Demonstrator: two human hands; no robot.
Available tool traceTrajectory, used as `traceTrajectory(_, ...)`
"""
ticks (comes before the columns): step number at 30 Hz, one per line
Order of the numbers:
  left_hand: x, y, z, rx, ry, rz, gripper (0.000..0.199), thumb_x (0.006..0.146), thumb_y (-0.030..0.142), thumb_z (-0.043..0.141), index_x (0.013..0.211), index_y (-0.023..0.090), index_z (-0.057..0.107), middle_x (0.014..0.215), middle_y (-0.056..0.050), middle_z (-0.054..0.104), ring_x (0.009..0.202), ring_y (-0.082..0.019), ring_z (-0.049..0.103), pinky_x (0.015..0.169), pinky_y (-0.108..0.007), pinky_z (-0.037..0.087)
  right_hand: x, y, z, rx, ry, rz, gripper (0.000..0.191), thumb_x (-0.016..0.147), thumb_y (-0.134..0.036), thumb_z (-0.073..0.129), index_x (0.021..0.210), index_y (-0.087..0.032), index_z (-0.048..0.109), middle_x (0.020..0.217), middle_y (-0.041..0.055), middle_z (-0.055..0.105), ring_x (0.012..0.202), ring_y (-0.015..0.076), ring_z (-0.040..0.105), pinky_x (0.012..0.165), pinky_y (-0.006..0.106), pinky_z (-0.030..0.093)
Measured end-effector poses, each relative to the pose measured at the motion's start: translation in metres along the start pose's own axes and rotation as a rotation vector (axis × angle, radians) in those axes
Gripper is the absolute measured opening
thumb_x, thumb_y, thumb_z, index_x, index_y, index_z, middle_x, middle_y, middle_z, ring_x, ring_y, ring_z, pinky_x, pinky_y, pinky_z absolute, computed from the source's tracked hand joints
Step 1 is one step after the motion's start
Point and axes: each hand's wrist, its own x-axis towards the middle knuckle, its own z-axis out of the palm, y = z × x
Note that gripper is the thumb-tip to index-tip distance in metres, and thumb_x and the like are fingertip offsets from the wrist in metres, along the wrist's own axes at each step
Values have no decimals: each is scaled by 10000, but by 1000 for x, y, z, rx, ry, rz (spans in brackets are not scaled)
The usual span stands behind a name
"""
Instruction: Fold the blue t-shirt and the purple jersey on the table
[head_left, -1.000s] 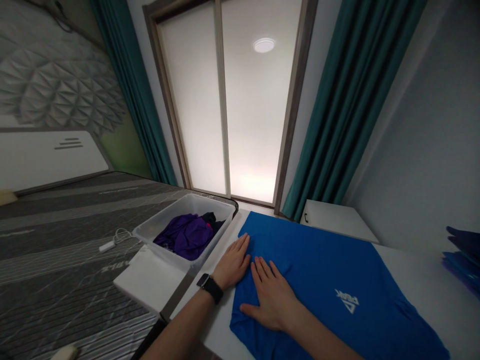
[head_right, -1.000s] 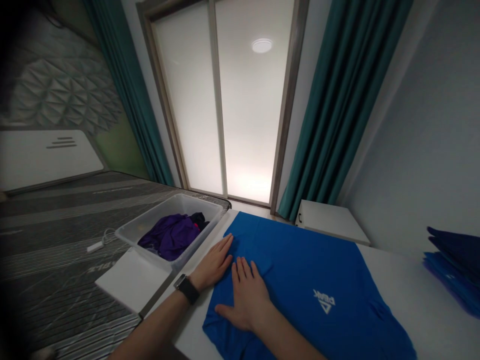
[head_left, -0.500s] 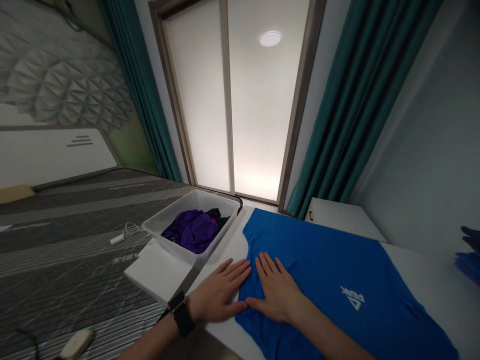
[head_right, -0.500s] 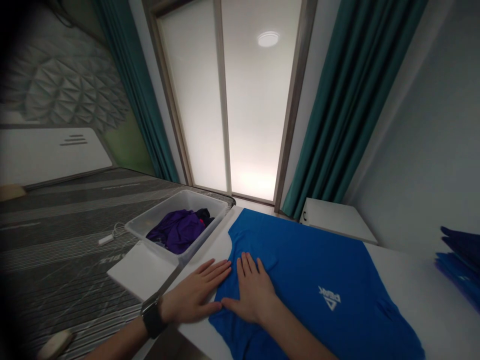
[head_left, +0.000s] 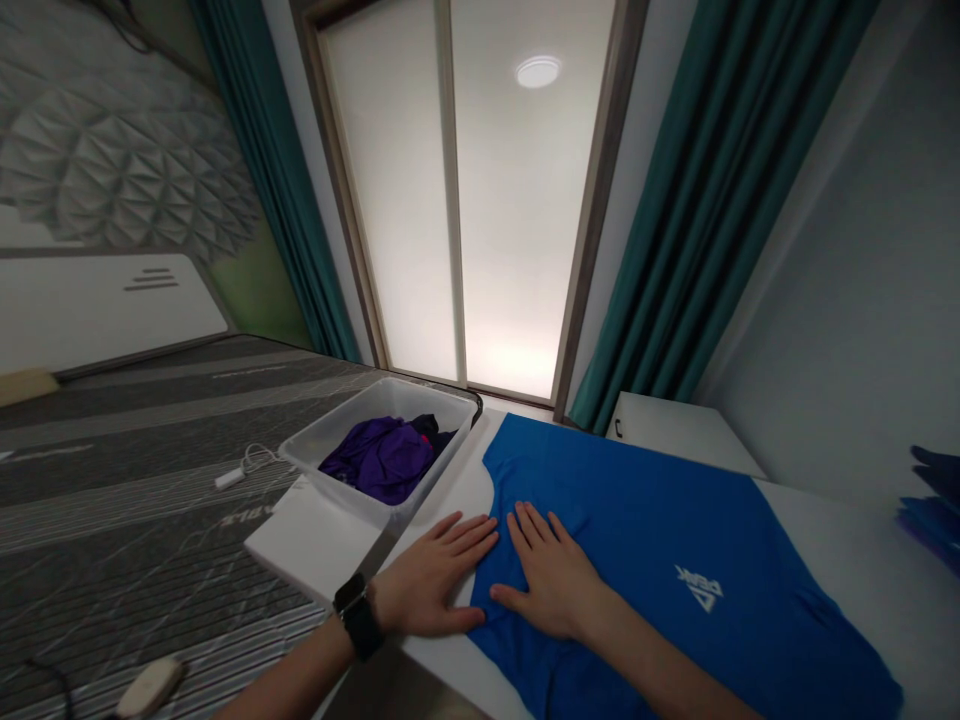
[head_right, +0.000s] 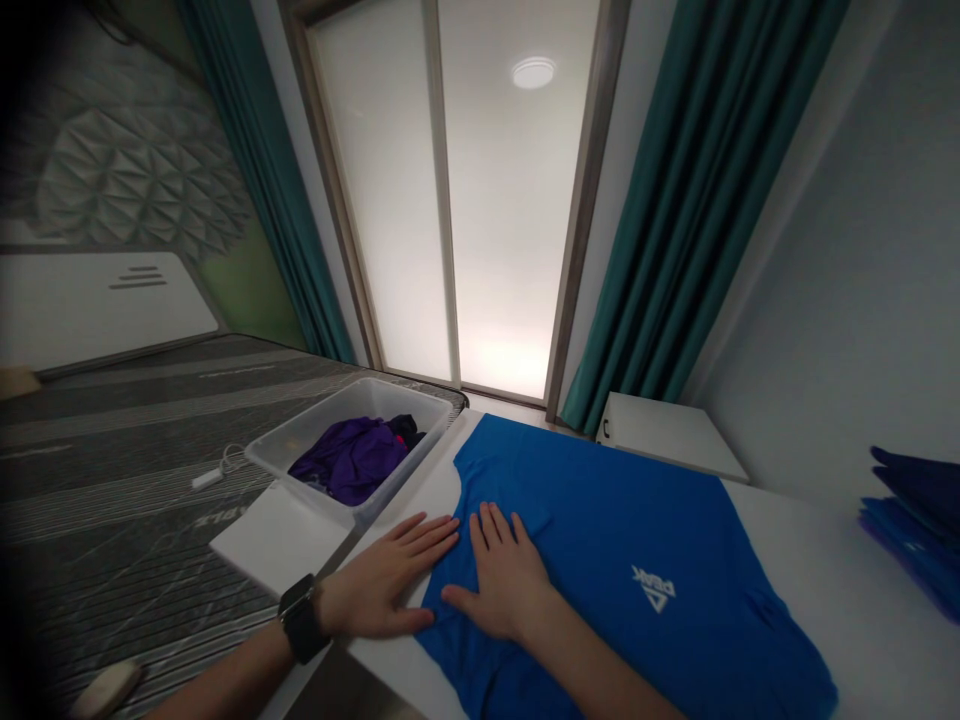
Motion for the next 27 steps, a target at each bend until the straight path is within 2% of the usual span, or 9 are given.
traceTrajectory(4, 0, 0, 1, -11, 25, 10, 876, 848, 572, 548, 1537, 240, 121, 1579, -86, 199, 1435, -281, 237, 1187, -478, 139, -14, -5, 0, 45, 53, -71, 863, 898, -670, 245, 1520, -83, 126, 1583, 135, 50, 1465, 282, 8, 1176, 492, -5)
traceTrajectory(9, -1, -1, -2, -24, 26, 33, 889, 836, 568, 573, 1536, 258, 122, 1577, -79, 208, 1429, -289, 250, 1186, -475, 149, -33, -5, 22, 104, 97, -194, 910, 875, -719, 286, 1525, -110, 101, 1587, 105, 25, 1465, 281, -4, 1187, 469, -28)
traceTrajectory(14, 0, 1, -5, -9, 13, 33, 867, 847, 592, 545, 1535, 263, 133, 1578, -75, 206, 1428, -292, 252, 1183, -477, 159, -39, -2, 34, 138, 118, -214, 931, 859, -728, 328, 1523, -111, 116, 1588, 107, 31, 1465, 285, 12, 1191, 455, -47)
traceTrajectory(19, 1, 1, -5, 1, 0, 22, 873, 851, 583, 546, 1536, 256, 117, 1581, -76, 197, 1434, -287, 237, 1186, -481, 148, -40, -4, 32, 157, 111, -208, 929, 857, -719, 343, 1523, -116, 108, 1593, 97, 28, 1467, 266, -14, 1188, 443, -72)
traceTrajectory(23, 1, 1, -5, 3, -12, 22, 863, 859, 574, 544, 1537, 260, 111, 1584, -77, 180, 1438, -284, 224, 1186, -491, 137, -41, -4, 25, 166, 105, -192, 885, 879, -702, 315, 1525, -132, 115, 1592, 87, 39, 1467, 262, 17, 1193, 445, -30)
traceTrajectory(27, 1, 1, -4, -15, 13, 32, 863, 853, 565, 559, 1535, 271, 120, 1578, -78, 207, 1430, -292, 245, 1182, -495, 153, -37, 7, 8, 105, 215, -83, 731, 956, -592, 157, 1525, -132, 140, 1593, 62, 67, 1469, 224, 28, 1195, 431, -11)
